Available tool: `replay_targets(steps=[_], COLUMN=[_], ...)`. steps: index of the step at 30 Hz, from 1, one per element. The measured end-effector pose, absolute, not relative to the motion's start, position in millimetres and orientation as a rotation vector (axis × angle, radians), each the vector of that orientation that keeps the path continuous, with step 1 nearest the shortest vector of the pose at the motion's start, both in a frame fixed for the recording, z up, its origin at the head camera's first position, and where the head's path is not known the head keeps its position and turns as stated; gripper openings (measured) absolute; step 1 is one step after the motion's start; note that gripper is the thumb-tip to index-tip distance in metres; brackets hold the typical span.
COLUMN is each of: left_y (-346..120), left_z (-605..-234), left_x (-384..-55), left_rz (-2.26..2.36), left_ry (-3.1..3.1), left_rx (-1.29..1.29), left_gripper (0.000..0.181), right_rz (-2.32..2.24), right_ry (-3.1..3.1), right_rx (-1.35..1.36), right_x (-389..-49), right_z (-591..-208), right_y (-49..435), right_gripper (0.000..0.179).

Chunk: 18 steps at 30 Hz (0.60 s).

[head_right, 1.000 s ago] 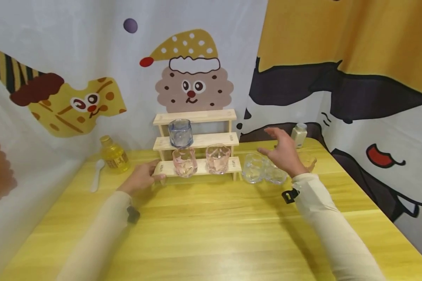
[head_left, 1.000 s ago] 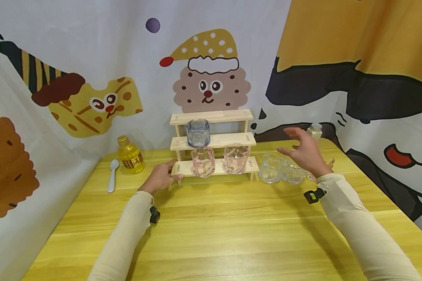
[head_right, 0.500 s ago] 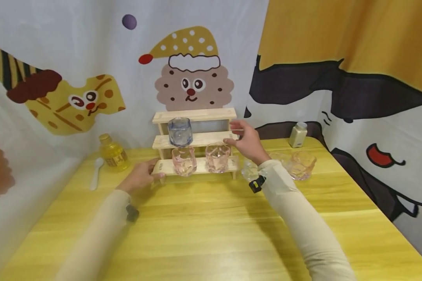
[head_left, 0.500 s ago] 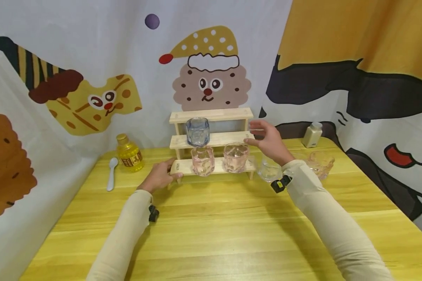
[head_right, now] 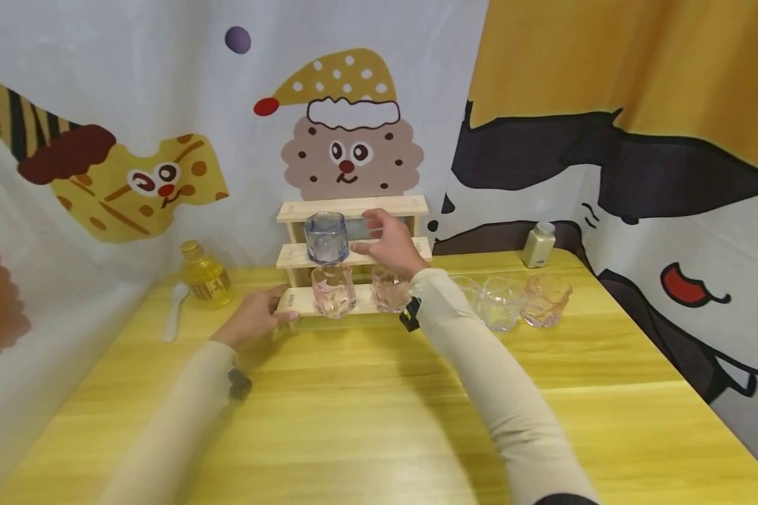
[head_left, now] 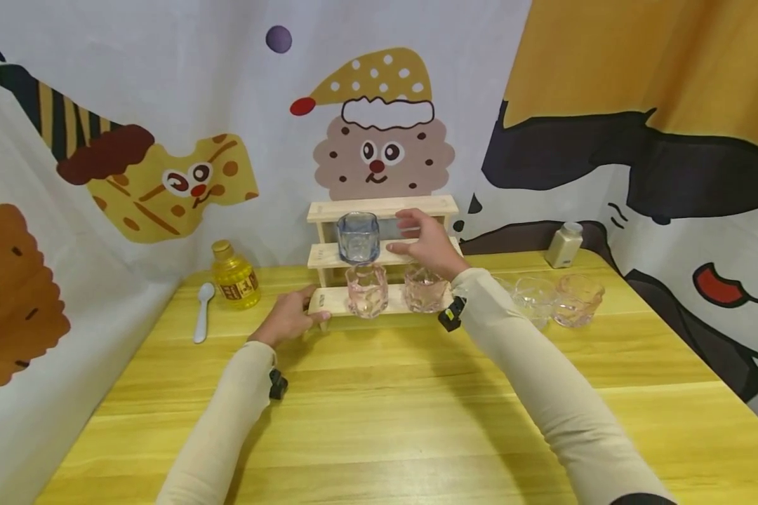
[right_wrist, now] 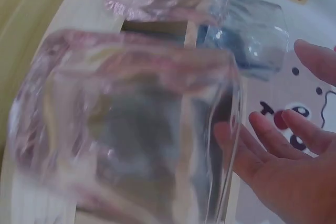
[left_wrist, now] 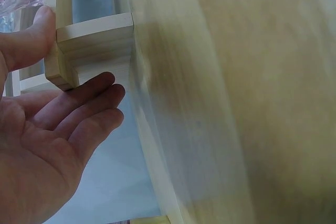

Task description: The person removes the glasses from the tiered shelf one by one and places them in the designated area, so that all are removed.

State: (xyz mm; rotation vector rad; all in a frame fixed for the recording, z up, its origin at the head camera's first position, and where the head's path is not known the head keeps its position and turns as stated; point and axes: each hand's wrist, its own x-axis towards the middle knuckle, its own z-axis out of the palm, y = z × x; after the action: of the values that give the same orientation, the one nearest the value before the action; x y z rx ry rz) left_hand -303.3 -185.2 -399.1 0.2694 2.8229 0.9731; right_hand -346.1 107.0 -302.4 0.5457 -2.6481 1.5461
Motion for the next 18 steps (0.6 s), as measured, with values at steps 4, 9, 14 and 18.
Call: replay_targets(steps=[4,9,14,18], left_y=[-185,-184,-184,-184], left_z=[-399,-398,-398,-399], left_x=[-303,-304,-304,-304], left_rz=[0.960,0.969,0.979,0.978], left_ry=[2.832,2.836,2.840,2.837], left_rx=[0.275,0.287,0.291,0.290], left_gripper=[0.079,0.078,0.076,0.076], right_rz=[1.533,1.453,1.453,1.456], right_ry=[-2.697,-2.739,-2.754,-2.755], right_rx=[0.529,0.491,0.474,0.467], right_x=[-350,-354,-359,-361], right_z=[-299,-296,-299,-301], right_y=[88,67,54,48], right_gripper=[0.075,0.084,0.088,0.089])
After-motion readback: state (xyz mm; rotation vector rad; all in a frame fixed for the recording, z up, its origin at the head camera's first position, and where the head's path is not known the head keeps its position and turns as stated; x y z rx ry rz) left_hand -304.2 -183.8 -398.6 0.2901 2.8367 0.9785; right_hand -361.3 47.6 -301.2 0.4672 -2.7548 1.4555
